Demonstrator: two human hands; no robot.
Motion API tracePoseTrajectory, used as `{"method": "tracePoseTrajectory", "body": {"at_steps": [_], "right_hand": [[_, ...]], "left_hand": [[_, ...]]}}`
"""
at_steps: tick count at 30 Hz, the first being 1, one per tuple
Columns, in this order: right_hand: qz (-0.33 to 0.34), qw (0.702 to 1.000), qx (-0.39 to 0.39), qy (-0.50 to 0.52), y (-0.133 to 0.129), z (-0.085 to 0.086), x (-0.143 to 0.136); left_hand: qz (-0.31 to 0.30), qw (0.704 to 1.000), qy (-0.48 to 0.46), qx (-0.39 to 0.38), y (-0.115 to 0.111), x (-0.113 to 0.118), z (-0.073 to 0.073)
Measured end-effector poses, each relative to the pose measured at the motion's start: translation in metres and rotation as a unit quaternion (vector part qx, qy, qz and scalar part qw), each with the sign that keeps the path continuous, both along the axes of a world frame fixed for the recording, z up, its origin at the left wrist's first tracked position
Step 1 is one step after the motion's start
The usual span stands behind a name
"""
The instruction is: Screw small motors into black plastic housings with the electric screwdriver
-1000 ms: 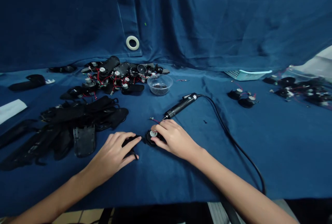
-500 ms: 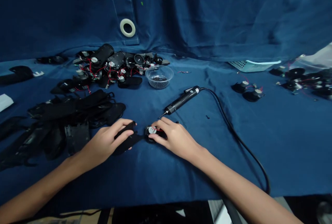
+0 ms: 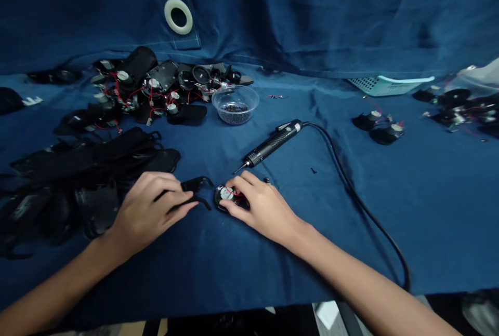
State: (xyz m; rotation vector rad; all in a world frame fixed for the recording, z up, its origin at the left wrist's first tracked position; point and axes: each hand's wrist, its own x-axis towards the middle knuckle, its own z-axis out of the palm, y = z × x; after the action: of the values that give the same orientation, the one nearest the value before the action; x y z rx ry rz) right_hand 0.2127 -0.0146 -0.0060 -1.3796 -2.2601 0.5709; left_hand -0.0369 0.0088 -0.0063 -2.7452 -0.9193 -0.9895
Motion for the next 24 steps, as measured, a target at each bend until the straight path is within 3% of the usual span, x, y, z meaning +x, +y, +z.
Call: {"method": "tracePoseTrajectory", "body": {"at_steps": [5,10,16,24], "right_hand": [[0.003,1.000,-0.001,0.027,0.000,-0.002,0.001],[0.005,0.999,-0.003,0.042,0.002,-0.002,0.001],[0.000,0.998,-0.008,0.060,0.003,-0.002,0.001],[0.008,0.997,0.022,0.068,0.004,-0.004,0.001]], "left_hand": [[-0.080,0.991,0.081,-0.073,-0.002,0.006,-0.015],[-0.058,0.982,0.111,-0.138,-0.007,0.003,-0.015],[-0.070,0.985,0.061,-0.144,-0.004,0.005,-0.009],[-0.119,0.984,0.072,-0.108,0.003,0.003,-0.012]]}}
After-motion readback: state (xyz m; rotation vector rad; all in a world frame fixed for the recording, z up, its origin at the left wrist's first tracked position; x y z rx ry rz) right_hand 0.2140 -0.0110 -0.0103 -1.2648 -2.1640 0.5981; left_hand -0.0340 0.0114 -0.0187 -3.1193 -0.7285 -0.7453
